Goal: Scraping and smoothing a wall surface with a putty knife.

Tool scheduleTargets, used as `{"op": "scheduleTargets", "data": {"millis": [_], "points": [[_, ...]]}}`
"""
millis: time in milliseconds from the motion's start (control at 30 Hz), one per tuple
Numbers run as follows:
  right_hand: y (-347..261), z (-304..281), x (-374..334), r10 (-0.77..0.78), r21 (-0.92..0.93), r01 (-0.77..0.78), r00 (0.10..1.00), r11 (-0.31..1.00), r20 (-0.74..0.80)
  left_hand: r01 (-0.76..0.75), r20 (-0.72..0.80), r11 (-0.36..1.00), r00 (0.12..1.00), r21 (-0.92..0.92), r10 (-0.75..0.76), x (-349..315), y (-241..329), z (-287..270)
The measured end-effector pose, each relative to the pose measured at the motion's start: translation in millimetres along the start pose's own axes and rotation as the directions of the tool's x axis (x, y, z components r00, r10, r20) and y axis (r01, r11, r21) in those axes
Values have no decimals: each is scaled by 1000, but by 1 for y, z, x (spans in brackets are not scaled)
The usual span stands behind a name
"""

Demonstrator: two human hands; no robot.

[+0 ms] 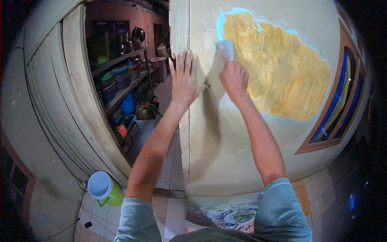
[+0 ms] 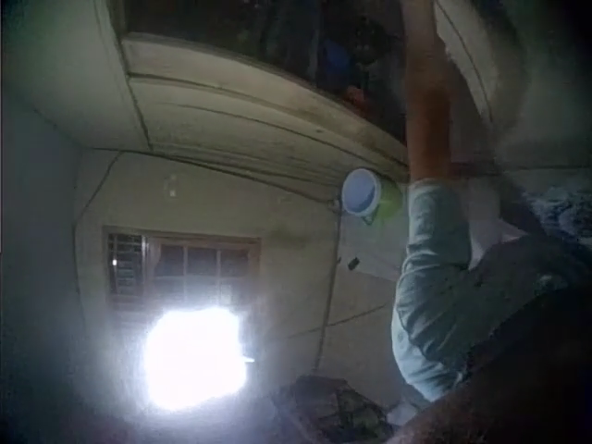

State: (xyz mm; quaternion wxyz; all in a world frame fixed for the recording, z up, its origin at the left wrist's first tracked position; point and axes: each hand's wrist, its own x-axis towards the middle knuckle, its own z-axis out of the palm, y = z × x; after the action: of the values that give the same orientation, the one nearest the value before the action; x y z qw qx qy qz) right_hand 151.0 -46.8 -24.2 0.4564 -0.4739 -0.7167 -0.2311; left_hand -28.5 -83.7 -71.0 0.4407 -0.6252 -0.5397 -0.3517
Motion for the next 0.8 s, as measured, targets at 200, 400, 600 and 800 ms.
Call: {"op": "scheduleTargets", "data": {"millis": [200,400,600,800], "points": [[4,-19,-13,42,44,-44,998,998,51,-137,158,989,979,63,126,55,-1,-13],[45,-21,-17,-102,-37,105,992,994,71,-47,335,993,942,111,7,57,14,-5],[49,6,-73,-28,19,25,981,1000,191,-60,343,988,939,139,9,54,7,-2],[18,-43,53,-124,115,132,989,984,-74,-34,320,996,947,85,5,59,20,3]]}}
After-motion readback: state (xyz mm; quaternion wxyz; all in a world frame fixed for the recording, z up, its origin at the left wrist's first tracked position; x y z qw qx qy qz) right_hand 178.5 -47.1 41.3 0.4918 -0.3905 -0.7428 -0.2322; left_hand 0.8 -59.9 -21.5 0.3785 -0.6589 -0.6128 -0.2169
